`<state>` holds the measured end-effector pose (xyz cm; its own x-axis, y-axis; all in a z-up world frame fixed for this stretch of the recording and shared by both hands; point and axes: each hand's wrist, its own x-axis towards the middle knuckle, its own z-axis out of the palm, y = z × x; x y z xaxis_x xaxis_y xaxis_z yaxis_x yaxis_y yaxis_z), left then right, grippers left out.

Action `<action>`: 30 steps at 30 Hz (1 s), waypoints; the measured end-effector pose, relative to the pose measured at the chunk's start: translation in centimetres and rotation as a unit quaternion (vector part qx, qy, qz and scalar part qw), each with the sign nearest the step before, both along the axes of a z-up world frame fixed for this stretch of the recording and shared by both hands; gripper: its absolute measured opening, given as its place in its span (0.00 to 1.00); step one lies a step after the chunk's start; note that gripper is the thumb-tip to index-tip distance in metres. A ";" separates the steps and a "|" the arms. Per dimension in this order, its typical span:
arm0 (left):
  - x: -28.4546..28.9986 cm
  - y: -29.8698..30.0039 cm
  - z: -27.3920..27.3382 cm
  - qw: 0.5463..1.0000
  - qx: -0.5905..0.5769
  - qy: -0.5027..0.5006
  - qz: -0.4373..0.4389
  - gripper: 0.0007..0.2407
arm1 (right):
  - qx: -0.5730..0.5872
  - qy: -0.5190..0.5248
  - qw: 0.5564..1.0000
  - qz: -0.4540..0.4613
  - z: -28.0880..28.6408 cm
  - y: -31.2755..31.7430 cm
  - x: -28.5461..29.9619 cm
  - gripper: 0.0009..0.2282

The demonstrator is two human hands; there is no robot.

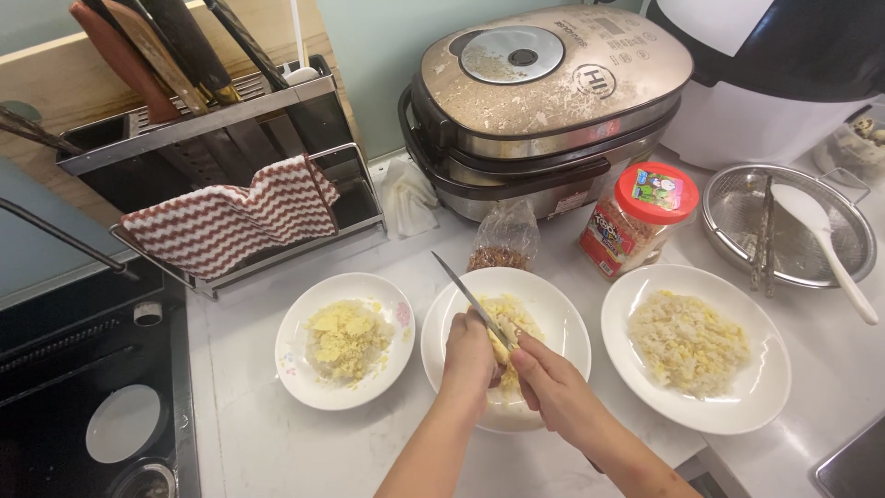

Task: Serving portions of cooked rice from a pot onto plates and slicing a yellow ingredient over them using a knife.

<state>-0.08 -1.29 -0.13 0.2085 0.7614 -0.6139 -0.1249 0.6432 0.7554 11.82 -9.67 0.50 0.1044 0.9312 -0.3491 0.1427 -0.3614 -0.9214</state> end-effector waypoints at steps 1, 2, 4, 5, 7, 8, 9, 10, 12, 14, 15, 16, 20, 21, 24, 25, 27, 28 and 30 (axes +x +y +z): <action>-0.2 0.0 -0.3 1.000 0.000 0.000 0.001 0.17 | 0.000 0.000 1.000 0.001 -0.1 0.1 -0.1 0.17; -0.3 0.0 -0.6 1.000 -0.002 -0.015 0.003 0.17 | -0.009 0.010 1.000 0.000 -0.1 0.2 -0.2 0.17; -0.6 0.0 -0.8 1.000 -0.004 -0.031 0.006 0.17 | -0.018 0.019 1.000 0.000 -0.3 0.6 -0.2 0.16; -0.7 0.0 -0.8 0.999 -0.007 -0.038 0.005 0.17 | -0.022 0.023 1.000 -0.001 -0.5 0.8 -0.2 0.17; -1.1 -0.2 -1.0 0.999 -0.010 -0.044 0.005 0.17 | -0.027 0.027 0.999 -0.001 -1.9 1.4 0.0 0.17; -1.1 -0.2 -1.1 0.999 -0.015 -0.051 -0.003 0.17 | -0.020 0.018 1.000 -0.004 -2.9 1.8 0.4 0.17; -1.1 -0.3 -1.2 0.998 -0.019 -0.057 -0.011 0.16 | -0.013 0.009 1.000 -0.008 -4.0 2.2 0.9 0.17; -1.3 -0.2 -0.8 0.998 -0.019 -0.057 -0.011 0.16 | -0.013 0.009 1.000 -0.007 -3.4 2.3 0.9 0.17; -1.6 0.1 0.1 0.999 -0.019 -0.038 -0.012 0.16 | -0.032 0.004 0.999 -0.018 -2.3 2.4 0.8 0.21; -2.6 0.8 0.5 0.999 -0.010 -0.031 0.000 0.17 | -0.057 0.017 0.998 -0.027 0.4 2.1 0.7 0.22; -3.0 1.2 0.7 1.000 0.000 -0.024 0.010 0.19 | -0.082 0.030 0.996 -0.036 1.7 2.0 0.7 0.24; -3.5 1.4 0.7 1.000 0.000 -0.024 0.009 0.19 | -0.082 0.030 0.996 -0.037 1.9 2.0 1.0 0.24; -4.3 2.1 -0.7 0.996 0.054 -0.076 0.013 0.19 | -0.084 0.040 0.996 -0.016 2.4 2.0 2.2 0.23; -4.3 2.3 -1.4 0.993 0.075 -0.090 0.010 0.18 | -0.084 0.038 0.996 -0.007 2.4 2.1 2.5 0.23; -3.7 1.8 -1.2 0.995 0.083 -0.056 0.007 0.16 | -0.121 0.060 0.990 -0.032 2.4 2.4 2.8 0.23; -3.4 1.6 -1.4 0.995 0.084 -0.056 0.006 0.16 | -0.120 0.060 0.990 -0.033 3.0 2.4 2.6 0.23; -2.6 1.4 -1.6 0.997 0.069 -0.029 0.002 0.17 | -0.114 0.078 0.990 -0.043 4.3 2.3 2.2 0.24; -2.1 1.2 -1.2 0.997 0.070 -0.029 -0.001 0.17 | -0.112 0.079 0.990 -0.046 4.8 2.1 2.1 0.24; -0.8 0.7 -0.3 0.995 0.067 -0.074 -0.020 0.20 | -0.065 0.079 0.994 -0.035 5.7 1.5 2.3 0.24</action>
